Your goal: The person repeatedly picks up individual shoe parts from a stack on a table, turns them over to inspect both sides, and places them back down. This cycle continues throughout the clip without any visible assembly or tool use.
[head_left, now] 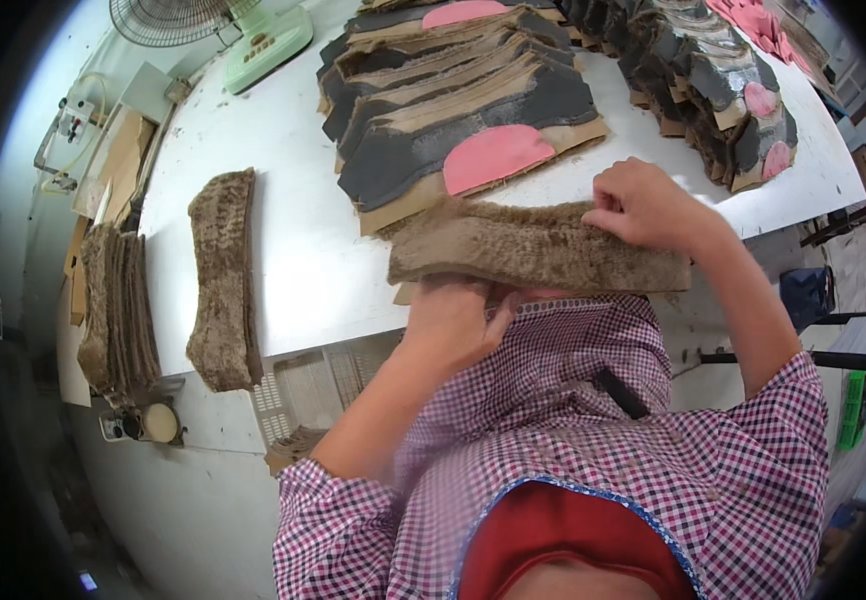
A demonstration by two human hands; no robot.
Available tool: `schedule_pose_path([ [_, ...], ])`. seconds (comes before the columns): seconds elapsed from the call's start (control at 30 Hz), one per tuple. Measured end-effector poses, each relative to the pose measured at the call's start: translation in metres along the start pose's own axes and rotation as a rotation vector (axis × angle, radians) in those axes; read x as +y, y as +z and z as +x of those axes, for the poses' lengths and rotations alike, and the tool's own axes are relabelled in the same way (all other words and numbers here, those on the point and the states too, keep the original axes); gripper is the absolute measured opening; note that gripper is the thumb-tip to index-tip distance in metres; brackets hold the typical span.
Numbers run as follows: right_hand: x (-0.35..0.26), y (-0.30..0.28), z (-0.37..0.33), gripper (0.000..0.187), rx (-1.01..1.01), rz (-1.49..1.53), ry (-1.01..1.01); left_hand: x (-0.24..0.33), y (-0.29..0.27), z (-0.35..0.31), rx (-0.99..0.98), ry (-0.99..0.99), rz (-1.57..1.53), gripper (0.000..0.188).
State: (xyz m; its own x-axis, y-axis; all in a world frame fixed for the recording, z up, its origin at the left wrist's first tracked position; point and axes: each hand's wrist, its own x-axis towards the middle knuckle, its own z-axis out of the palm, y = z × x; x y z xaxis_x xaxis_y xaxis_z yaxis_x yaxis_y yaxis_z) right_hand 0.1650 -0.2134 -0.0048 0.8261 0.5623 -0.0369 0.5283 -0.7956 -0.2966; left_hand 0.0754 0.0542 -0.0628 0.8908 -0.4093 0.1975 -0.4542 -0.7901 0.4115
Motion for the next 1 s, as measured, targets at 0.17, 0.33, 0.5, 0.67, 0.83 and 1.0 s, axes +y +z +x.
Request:
schedule_pose_path([
  [0.17,-0.035,0.052,-0.019,0.036,0.219,-0.135,-0.136,-0.001,0.016,0.003,-0.032,0.015,-0.078,0.036],
  [0.33,-0.027,0.063,-0.034,0.038,0.253,0.113,-0.083,-0.015,-0.012,-0.018,0.124,-0.348,-0.802,0.045],
  [0.5,-0.034,0.060,-0.036,0.037,0.223,0.179,-0.070,-0.056,-0.044,0.000,0.222,-0.508,-1.712,0.038],
  [0.67,-0.033,0.056,-0.038,0.042,0.157,0.222,-0.042,-0.078,-0.041,0.027,0.077,-0.669,-0.904,0.012],
  [0.83,-0.029,0.060,-0.039,0.042,0.207,0.202,-0.073,-0.074,-0.016,0.022,0.296,-0.363,-0.229,0.013],
  [1.0,-0.040,0.058,-0.039,0.049,0.183,0.120,-0.051,-0.067,-0.015,0.024,0.270,-0.439,-0.219,0.017],
])
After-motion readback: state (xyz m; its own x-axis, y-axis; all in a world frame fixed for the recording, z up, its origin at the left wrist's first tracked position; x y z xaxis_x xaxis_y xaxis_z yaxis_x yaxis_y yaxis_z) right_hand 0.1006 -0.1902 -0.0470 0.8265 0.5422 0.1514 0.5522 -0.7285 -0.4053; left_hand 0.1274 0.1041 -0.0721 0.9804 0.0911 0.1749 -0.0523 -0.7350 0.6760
